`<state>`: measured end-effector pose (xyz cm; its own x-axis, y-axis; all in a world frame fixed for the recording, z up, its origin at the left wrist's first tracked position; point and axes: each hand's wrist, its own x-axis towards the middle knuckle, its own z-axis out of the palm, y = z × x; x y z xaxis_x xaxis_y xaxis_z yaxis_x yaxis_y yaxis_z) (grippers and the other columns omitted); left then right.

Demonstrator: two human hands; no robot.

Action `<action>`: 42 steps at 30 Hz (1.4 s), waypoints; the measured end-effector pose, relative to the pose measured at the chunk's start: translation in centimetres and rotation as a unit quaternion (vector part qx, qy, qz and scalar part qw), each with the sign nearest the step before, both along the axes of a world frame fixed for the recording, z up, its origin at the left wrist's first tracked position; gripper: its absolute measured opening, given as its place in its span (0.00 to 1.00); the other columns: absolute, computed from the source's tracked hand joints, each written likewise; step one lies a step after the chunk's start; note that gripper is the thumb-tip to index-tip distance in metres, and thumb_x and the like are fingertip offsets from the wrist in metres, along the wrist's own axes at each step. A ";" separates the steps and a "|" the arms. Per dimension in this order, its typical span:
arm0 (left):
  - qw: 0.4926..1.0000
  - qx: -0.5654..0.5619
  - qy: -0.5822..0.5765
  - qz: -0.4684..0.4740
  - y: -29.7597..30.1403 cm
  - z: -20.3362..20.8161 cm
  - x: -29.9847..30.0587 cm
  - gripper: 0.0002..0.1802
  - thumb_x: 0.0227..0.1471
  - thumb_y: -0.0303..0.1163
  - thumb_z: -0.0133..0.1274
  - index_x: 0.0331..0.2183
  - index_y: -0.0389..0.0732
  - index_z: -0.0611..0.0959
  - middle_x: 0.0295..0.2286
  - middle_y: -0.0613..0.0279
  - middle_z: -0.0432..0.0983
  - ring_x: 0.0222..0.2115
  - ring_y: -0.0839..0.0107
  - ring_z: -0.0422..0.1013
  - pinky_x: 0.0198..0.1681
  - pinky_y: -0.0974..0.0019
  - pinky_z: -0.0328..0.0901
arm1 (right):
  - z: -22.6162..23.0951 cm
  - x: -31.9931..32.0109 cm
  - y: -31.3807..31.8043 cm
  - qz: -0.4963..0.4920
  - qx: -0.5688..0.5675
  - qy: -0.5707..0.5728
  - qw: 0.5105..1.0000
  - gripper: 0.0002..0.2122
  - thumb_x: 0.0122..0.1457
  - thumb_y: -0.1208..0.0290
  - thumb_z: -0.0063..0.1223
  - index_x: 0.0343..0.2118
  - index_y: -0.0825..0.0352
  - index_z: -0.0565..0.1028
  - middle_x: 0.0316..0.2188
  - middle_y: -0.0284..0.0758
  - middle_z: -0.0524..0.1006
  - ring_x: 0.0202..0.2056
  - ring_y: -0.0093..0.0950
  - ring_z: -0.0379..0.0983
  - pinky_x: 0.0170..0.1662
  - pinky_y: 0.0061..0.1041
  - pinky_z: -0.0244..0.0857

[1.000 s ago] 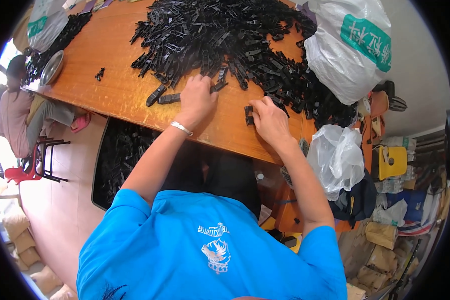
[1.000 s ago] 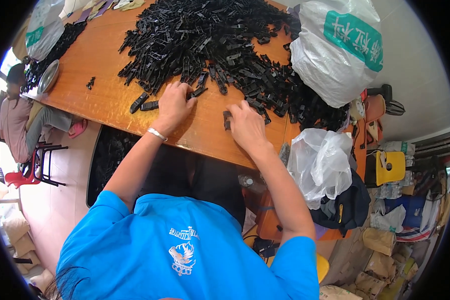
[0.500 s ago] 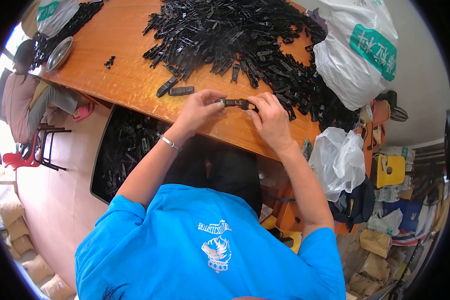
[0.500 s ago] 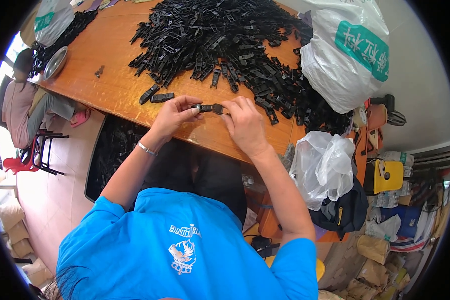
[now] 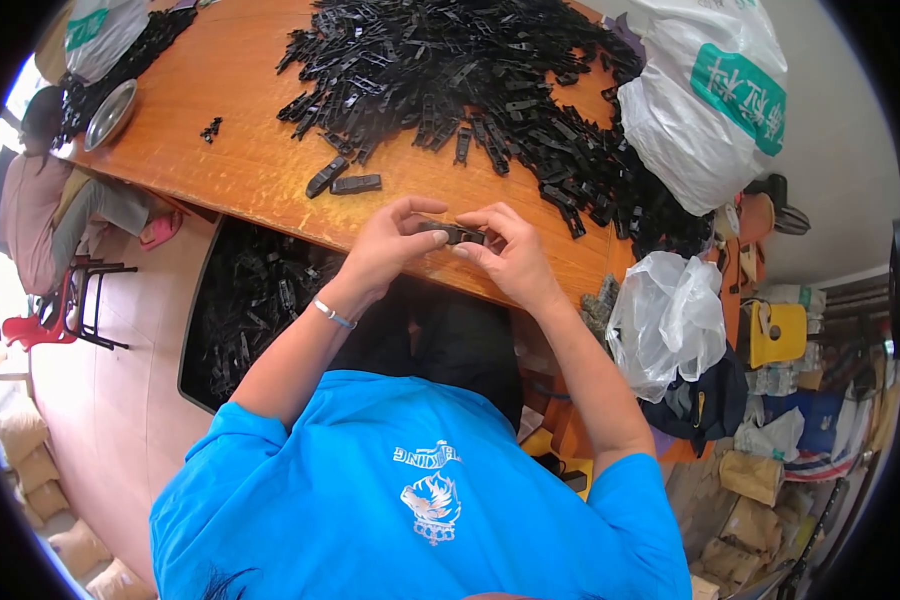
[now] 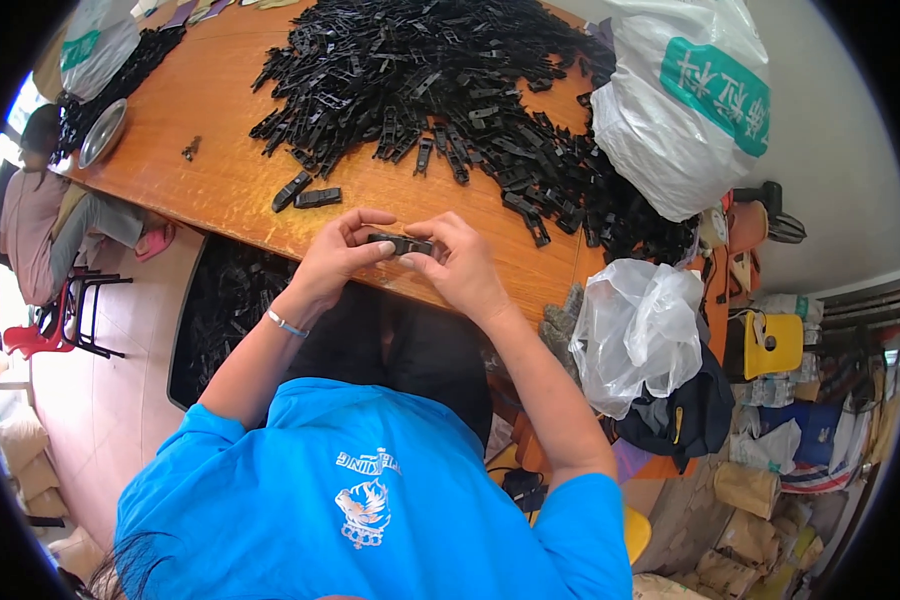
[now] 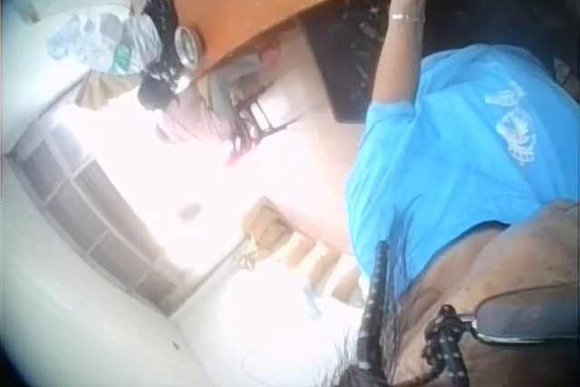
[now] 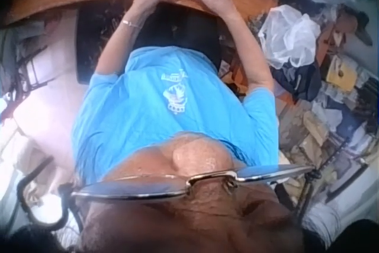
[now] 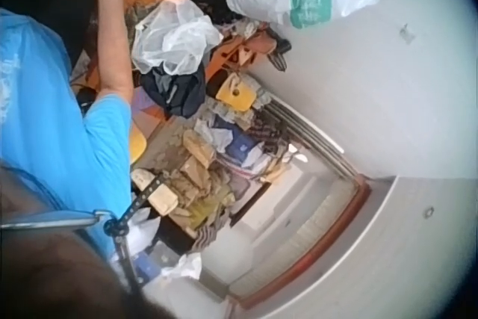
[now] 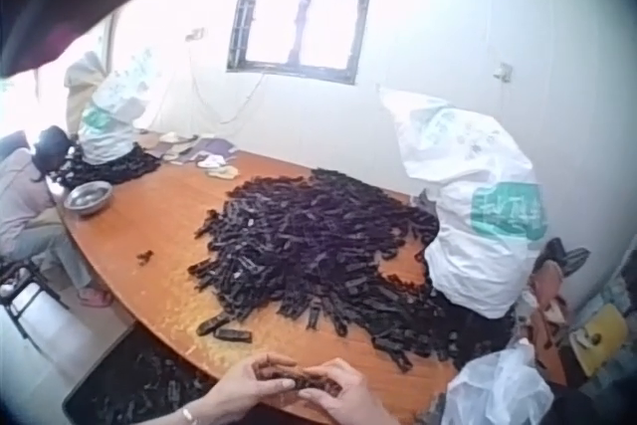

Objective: The person assembles small black plastic buckle components by snapping separate pieces together by hand on a table.

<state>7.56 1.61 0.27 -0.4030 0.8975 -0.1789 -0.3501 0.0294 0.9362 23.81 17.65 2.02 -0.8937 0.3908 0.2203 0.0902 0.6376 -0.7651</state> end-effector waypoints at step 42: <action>0.990 -0.104 0.095 -0.007 12.7 -0.6 -6.5 0.16 0.55 0.23 0.63 0.47 0.34 0.82 0.38 0.59 0.84 0.38 0.76 0.80 0.36 0.75 0.74 | -0.3 7.3 4.0 -0.103 0.076 -0.077 0.989 0.17 0.58 0.74 0.67 0.50 0.67 0.80 0.42 0.47 0.84 0.45 0.48 0.82 0.47 0.41 0.75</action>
